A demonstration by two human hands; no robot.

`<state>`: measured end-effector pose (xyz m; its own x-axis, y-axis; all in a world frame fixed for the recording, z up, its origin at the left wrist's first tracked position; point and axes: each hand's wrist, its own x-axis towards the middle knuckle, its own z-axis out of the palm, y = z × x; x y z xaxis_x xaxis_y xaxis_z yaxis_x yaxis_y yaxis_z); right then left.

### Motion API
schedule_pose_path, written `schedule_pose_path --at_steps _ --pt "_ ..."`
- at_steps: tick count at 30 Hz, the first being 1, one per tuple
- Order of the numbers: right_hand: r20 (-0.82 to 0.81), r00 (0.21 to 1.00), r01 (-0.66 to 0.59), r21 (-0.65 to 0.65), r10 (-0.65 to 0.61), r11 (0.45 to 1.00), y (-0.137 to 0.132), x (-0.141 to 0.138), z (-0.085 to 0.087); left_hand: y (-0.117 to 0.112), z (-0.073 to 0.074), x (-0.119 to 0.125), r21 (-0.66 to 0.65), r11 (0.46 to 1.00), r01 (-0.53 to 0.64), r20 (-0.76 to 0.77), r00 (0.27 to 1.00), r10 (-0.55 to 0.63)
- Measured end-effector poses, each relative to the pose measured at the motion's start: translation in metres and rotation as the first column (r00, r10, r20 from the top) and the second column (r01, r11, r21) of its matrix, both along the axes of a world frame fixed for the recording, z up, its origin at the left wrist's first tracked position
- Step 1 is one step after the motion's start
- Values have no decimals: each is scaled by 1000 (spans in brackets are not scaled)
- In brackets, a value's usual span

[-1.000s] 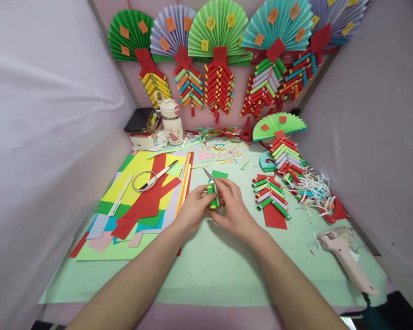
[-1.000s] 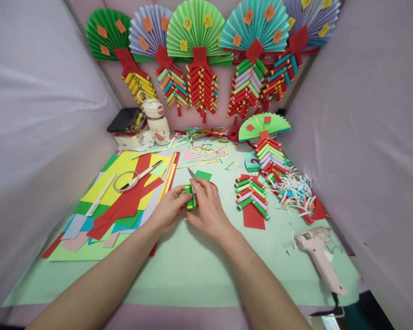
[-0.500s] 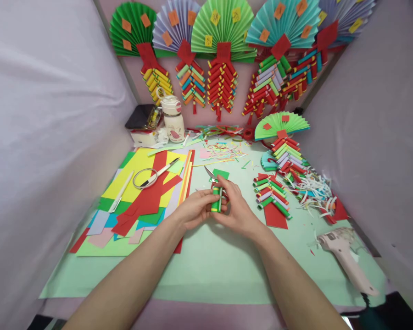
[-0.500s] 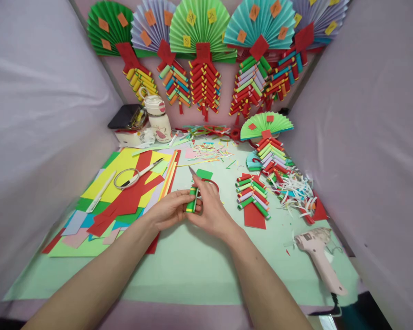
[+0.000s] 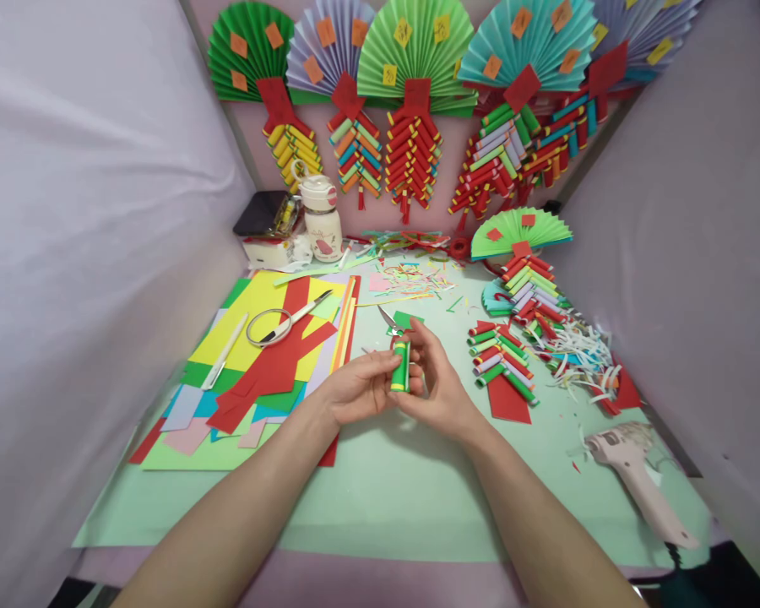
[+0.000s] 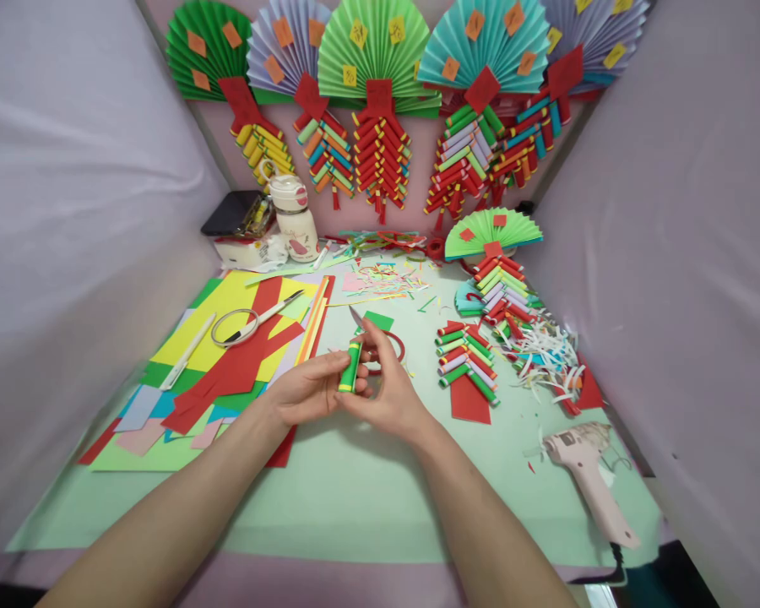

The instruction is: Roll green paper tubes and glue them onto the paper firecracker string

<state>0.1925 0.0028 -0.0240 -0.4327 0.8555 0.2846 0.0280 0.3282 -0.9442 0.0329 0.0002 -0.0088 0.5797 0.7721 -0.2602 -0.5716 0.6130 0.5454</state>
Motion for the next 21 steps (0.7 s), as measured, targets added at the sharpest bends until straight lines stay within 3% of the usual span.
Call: schedule_pose_path --at_steps 11,17,21 --pt "-135 991 -18 -28 14 999 -3 -5 -2 -3 1 3 -21 1000 -22 48 999 23" --pt "-76 997 10 -13 -11 1000 -2 -5 -3 -3 4 5 8 998 -61 -3 998 62" --pt "6 1000 -7 8 7 1000 0 -3 -2 -2 5 5 57 994 -92 -136 986 99"
